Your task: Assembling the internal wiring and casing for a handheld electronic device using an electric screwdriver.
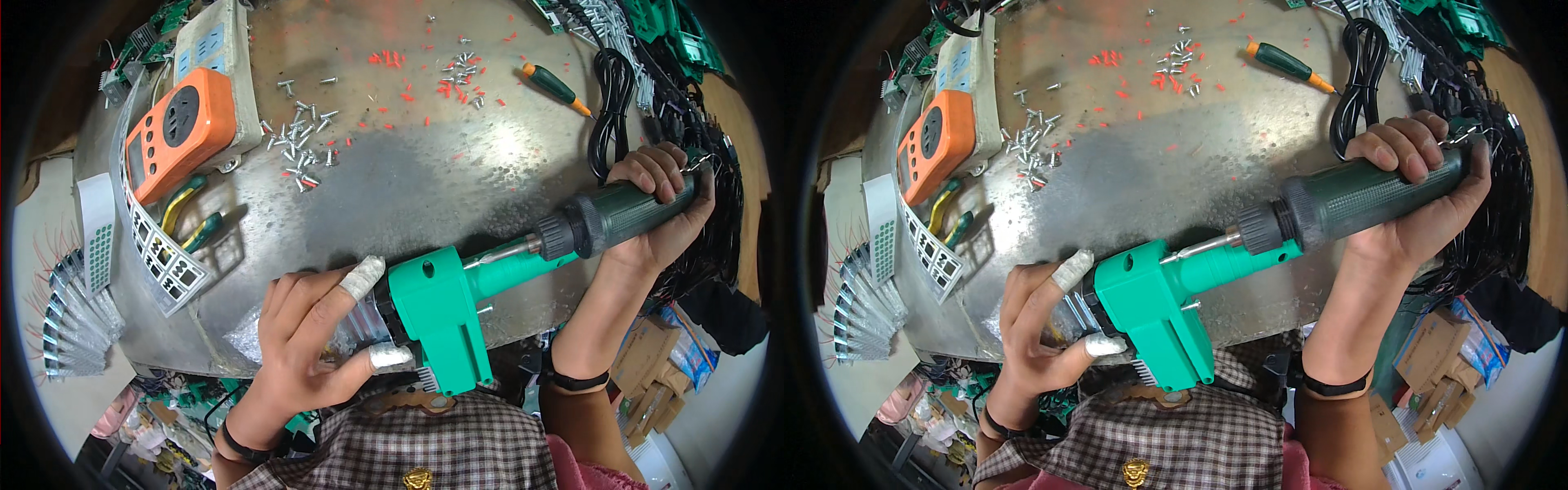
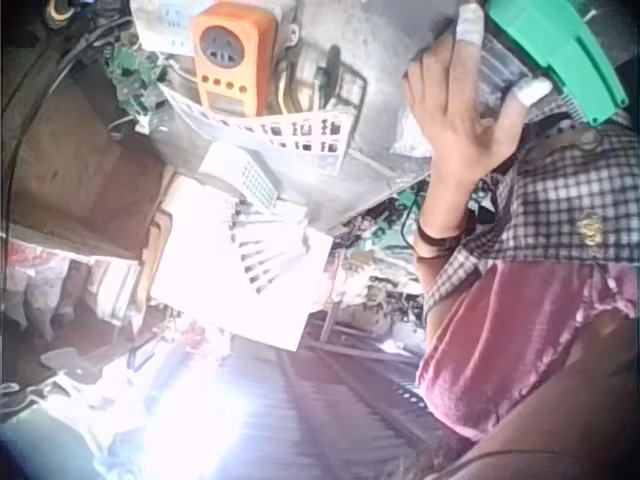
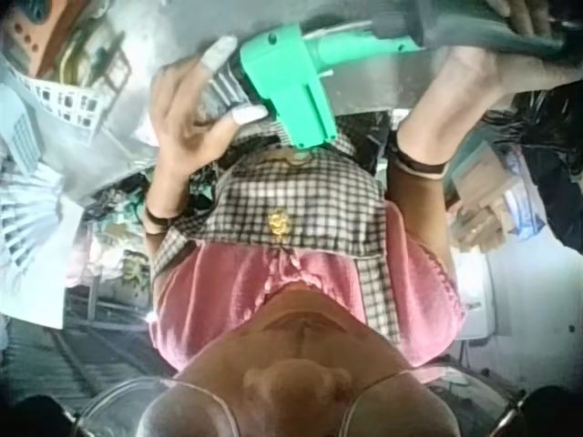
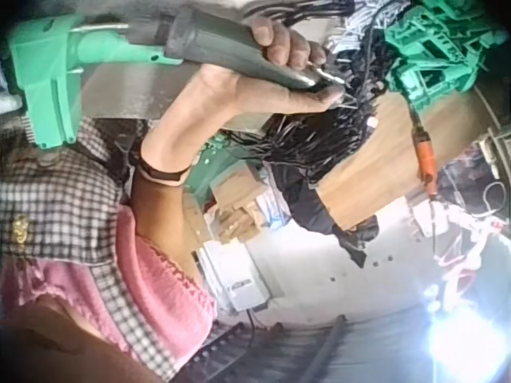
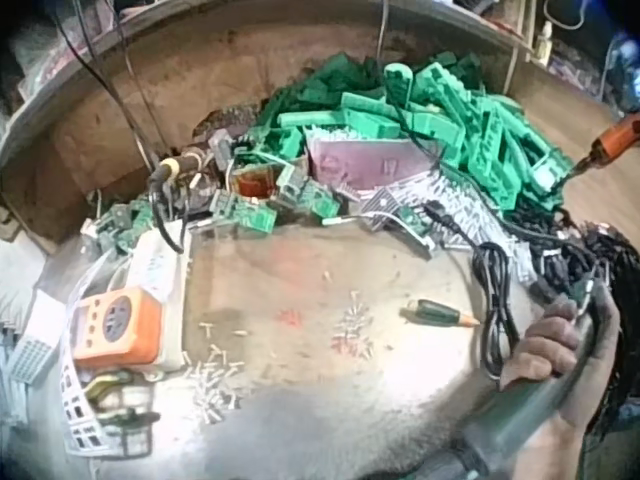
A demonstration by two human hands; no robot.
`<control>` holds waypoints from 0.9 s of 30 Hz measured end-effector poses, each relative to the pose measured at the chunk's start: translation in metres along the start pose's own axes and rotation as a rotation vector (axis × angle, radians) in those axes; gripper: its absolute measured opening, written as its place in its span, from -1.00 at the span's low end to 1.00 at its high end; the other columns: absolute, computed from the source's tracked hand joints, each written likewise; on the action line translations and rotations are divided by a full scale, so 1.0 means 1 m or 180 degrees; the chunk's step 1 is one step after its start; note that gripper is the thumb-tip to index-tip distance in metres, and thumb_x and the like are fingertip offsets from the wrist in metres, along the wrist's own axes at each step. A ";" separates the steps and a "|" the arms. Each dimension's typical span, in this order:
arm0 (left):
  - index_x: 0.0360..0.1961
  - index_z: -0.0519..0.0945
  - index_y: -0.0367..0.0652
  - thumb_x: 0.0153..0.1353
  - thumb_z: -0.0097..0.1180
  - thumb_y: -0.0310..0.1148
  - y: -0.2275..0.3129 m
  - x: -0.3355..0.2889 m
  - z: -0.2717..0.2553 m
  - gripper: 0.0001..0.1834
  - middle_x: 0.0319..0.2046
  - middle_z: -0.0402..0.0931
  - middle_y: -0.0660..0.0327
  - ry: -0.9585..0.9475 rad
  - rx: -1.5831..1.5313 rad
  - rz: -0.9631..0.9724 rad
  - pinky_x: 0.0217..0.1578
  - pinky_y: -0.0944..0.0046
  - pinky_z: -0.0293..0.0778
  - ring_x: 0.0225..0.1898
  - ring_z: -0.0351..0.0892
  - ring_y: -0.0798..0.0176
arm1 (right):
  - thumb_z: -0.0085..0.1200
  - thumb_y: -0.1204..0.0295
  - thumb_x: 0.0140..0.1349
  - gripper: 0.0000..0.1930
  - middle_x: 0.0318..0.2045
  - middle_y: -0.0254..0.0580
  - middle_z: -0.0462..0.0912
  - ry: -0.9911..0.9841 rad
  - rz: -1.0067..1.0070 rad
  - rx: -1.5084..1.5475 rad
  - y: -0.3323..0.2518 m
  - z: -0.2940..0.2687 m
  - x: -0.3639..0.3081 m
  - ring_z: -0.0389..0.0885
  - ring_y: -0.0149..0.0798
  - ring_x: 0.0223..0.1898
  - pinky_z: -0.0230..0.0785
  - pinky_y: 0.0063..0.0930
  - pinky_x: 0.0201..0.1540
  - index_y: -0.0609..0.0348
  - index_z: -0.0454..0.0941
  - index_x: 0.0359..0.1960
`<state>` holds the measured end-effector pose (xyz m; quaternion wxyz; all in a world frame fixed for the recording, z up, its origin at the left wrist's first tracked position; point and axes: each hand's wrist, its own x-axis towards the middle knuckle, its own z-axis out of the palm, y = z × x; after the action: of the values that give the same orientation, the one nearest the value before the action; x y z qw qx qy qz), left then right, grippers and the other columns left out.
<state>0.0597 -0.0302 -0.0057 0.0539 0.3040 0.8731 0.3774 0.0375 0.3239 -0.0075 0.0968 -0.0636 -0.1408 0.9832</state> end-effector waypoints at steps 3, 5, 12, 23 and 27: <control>0.15 0.62 -0.27 -0.08 0.36 -0.08 -0.002 0.000 0.000 -0.26 -0.15 0.63 0.07 0.0022 -0.0038 0.0040 -0.27 0.16 0.34 -0.30 0.53 0.07 | 0.11 0.08 0.26 -0.67 -0.56 -0.50 0.38 0.0021 0.0061 0.0051 0.011 0.002 0.001 0.40 -0.45 -0.51 0.33 -0.38 -0.25 0.09 0.43 -0.27; 0.15 0.61 -0.29 -0.05 0.35 -0.09 -0.001 -0.001 -0.002 -0.26 -0.19 0.63 0.06 0.0026 0.0041 0.0068 -0.26 0.14 0.36 -0.32 0.52 0.06 | 0.11 0.08 0.26 -0.66 -0.55 -0.50 0.38 0.0064 0.0068 0.0070 0.015 0.003 0.001 0.40 -0.45 -0.51 0.33 -0.37 -0.25 0.10 0.43 -0.27; 0.12 0.61 -0.31 -0.07 0.32 -0.21 -0.005 0.011 -0.005 -0.33 -0.22 0.62 0.01 -0.0171 -0.0401 -0.0103 -0.27 0.11 0.43 -0.33 0.51 0.00 | 0.12 0.08 0.27 -0.66 -0.54 -0.52 0.37 0.0198 0.0214 0.0010 0.015 0.007 0.003 0.41 -0.48 -0.49 0.34 -0.38 -0.24 0.10 0.41 -0.25; 0.00 0.63 -0.27 -0.30 0.38 -0.45 -0.012 0.020 -0.007 -0.35 -0.21 0.61 0.03 -0.0250 -0.0840 -0.0049 -0.26 0.09 0.52 -0.29 0.59 -0.02 | 0.15 0.14 0.25 -0.69 -0.55 -0.52 0.37 0.0316 0.0204 -0.0221 0.020 0.012 0.007 0.40 -0.49 -0.53 0.36 -0.46 -0.26 0.08 0.38 -0.29; 0.15 0.56 -0.26 -0.31 0.45 -0.43 -0.010 0.024 -0.009 -0.18 -0.14 0.65 0.00 -0.0361 -0.0848 -0.0175 -0.17 0.12 0.55 -0.20 0.62 0.02 | 0.15 0.13 0.25 -0.69 -0.54 -0.52 0.37 0.0284 0.0120 -0.0308 0.018 0.011 0.006 0.40 -0.50 -0.53 0.36 -0.47 -0.28 0.08 0.38 -0.29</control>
<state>0.0327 -0.0279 -0.0029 0.1533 0.2910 0.8188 0.4705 0.0272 0.3052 -0.0023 0.0813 -0.1145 -0.1825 0.9731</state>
